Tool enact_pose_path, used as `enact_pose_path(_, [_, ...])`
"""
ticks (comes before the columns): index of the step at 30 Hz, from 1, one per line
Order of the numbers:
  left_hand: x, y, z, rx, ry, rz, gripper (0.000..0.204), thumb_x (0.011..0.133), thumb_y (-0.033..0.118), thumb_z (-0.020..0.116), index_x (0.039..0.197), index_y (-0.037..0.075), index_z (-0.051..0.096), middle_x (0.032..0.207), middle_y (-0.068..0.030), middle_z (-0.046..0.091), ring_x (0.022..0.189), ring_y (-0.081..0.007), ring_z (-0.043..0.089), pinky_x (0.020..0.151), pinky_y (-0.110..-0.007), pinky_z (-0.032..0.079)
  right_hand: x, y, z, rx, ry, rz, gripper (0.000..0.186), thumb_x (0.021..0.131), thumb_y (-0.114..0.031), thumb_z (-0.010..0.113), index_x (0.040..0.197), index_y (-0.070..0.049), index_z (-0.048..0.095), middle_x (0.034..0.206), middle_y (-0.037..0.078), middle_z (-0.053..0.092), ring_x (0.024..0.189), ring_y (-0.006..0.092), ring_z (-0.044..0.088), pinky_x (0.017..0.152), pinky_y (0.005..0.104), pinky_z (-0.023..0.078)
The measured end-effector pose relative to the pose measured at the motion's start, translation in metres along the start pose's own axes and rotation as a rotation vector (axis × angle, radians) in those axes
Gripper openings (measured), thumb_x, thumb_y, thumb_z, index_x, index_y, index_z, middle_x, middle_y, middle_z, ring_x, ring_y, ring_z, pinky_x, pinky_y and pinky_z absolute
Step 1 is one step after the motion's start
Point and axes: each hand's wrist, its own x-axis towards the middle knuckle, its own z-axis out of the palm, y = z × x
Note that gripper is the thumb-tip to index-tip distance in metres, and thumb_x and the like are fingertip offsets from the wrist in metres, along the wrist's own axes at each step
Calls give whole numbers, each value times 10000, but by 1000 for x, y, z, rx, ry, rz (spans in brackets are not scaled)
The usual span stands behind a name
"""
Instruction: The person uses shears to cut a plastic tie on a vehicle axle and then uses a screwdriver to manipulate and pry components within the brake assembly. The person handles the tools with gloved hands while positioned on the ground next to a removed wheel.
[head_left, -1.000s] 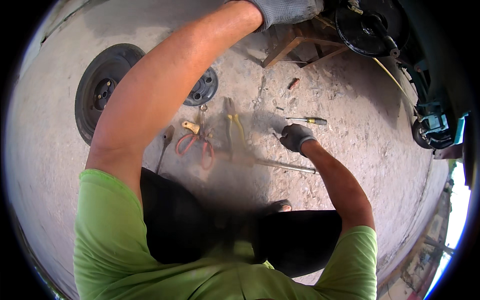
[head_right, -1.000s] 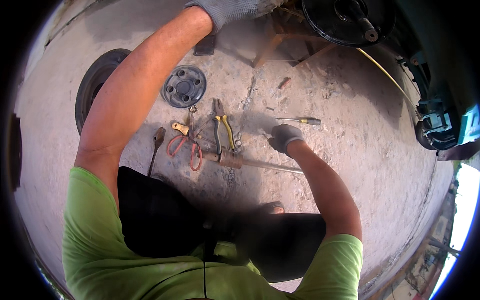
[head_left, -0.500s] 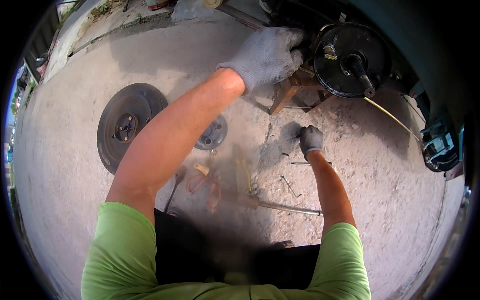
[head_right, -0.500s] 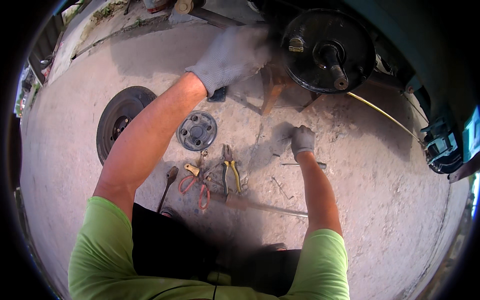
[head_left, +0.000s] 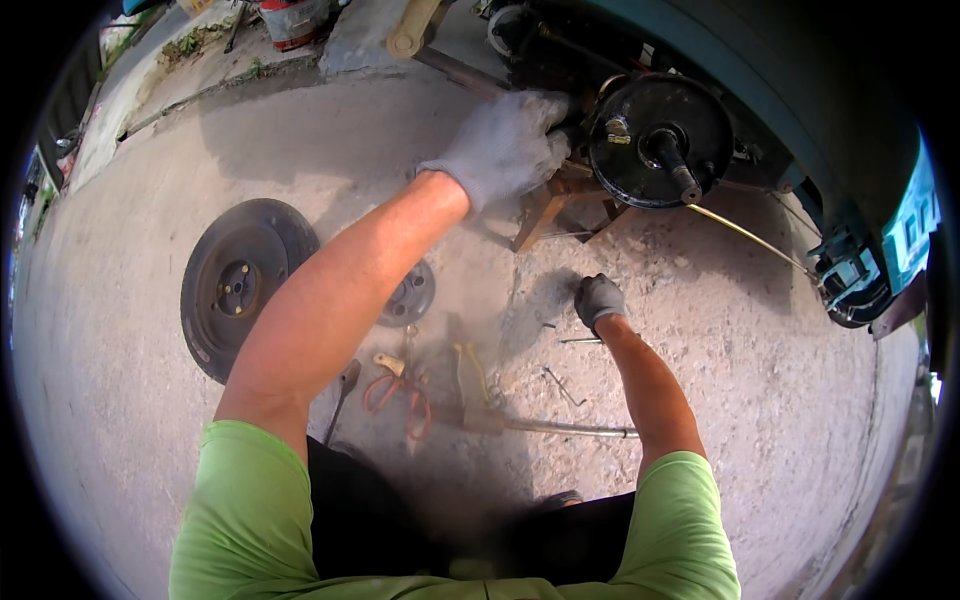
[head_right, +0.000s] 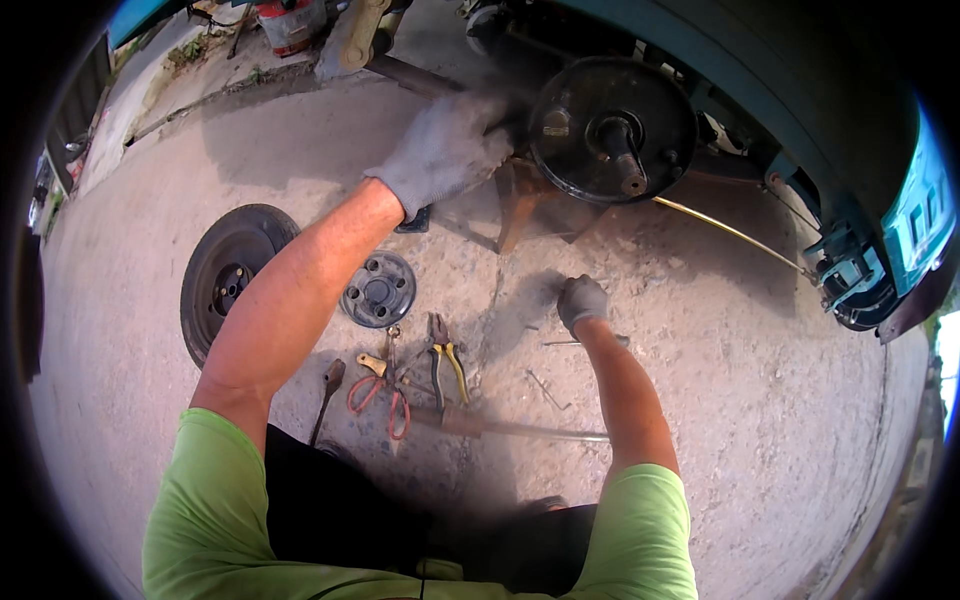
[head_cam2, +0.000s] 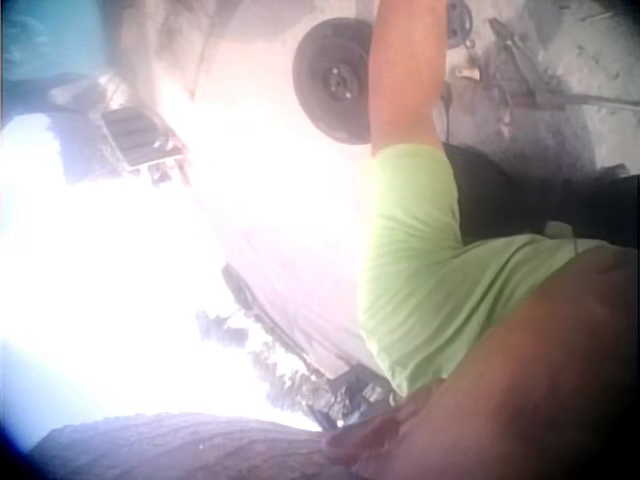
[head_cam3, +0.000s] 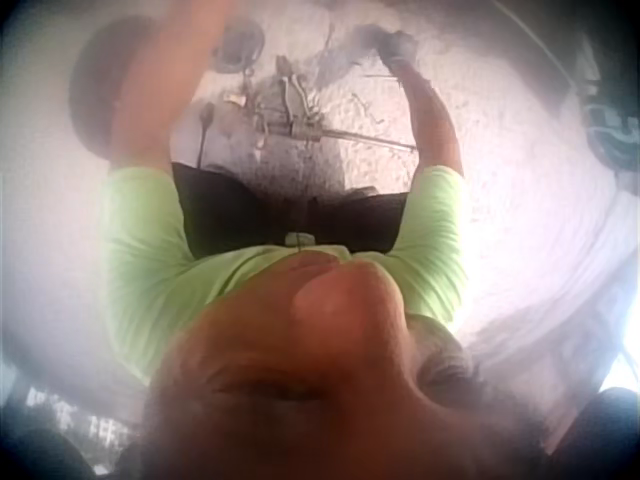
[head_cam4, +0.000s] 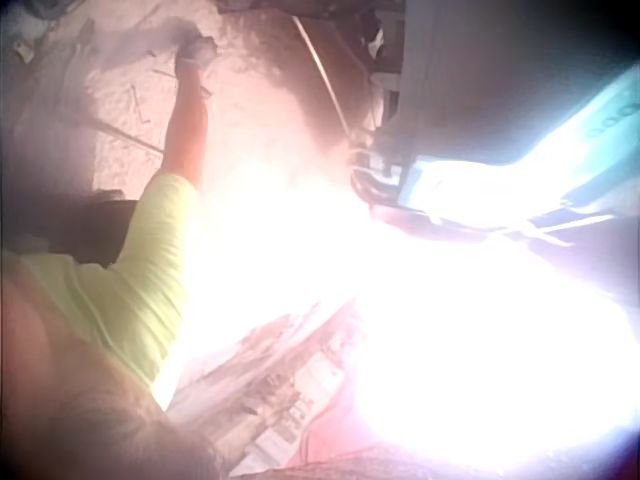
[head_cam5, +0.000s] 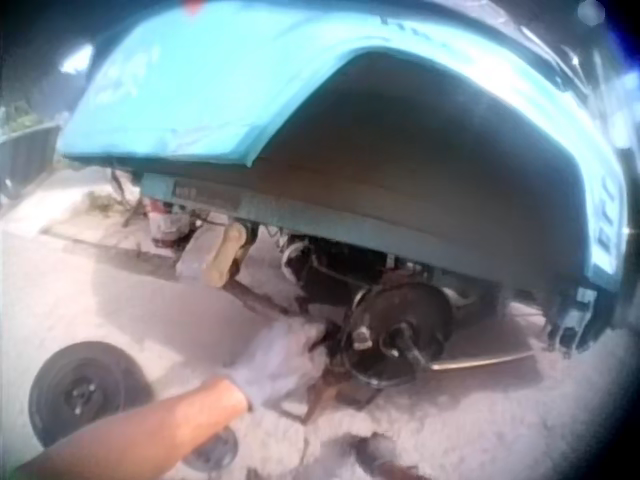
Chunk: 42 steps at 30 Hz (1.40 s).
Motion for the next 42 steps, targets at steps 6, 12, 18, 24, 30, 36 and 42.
enact_pose_path(6, [-5,-9,-3,12,-2,0,283,886,234,578,1099,83,686,1012,-218,686,952,-433,649,843,-515,534,-47,-28,-112,884,-192,33,363,1008,-341,554,1044,11,639,719,130,696,597,231,681,577,353,532])
enact_pose_path(12, [-3,7,-12,-4,-72,-82,253,886,214,582,1055,56,684,1017,-204,691,986,-408,654,861,-487,530,-143,-45,-227,1398,-110,37,343,1063,-272,440,1075,23,614,587,7,529,448,78,462,447,240,373])
enact_pose_path(18, [-4,5,-8,-31,-25,-61,263,893,217,561,1067,63,683,1035,-206,693,993,-409,654,863,-488,531,-151,-66,-271,1542,251,-22,345,1077,-288,453,1120,25,590,654,35,560,472,89,486,441,231,377])
enact_pose_path(24, [-3,8,-11,33,-71,-88,257,904,234,549,1043,64,681,1032,-202,694,985,-401,659,853,-490,533,-143,-80,-286,1644,237,61,397,1068,-371,503,1124,8,608,685,39,580,510,101,533,456,232,392])
enact_pose_path(30, [-2,2,-8,13,-29,-48,253,903,245,562,1032,62,681,1014,-204,694,952,-405,664,834,-495,534,-145,-83,-290,1698,199,15,474,1063,-443,504,1147,8,624,714,48,594,523,113,548,472,239,407])
enact_pose_path(36, [-3,-1,-3,38,-24,-37,258,903,248,569,1027,54,686,1012,-207,696,956,-411,662,840,-496,532,-146,-99,-297,1791,163,132,444,1083,-378,451,1189,19,619,740,36,573,552,124,530,493,245,409])
enact_pose_path(42, [-4,5,-6,11,-26,-67,269,898,244,574,1040,46,686,1027,-211,695,978,-411,660,854,-492,533,-141,-107,-294,2029,55,80,376,1104,-292,404,1216,7,603,671,-55,392,512,80,350,490,232,329])
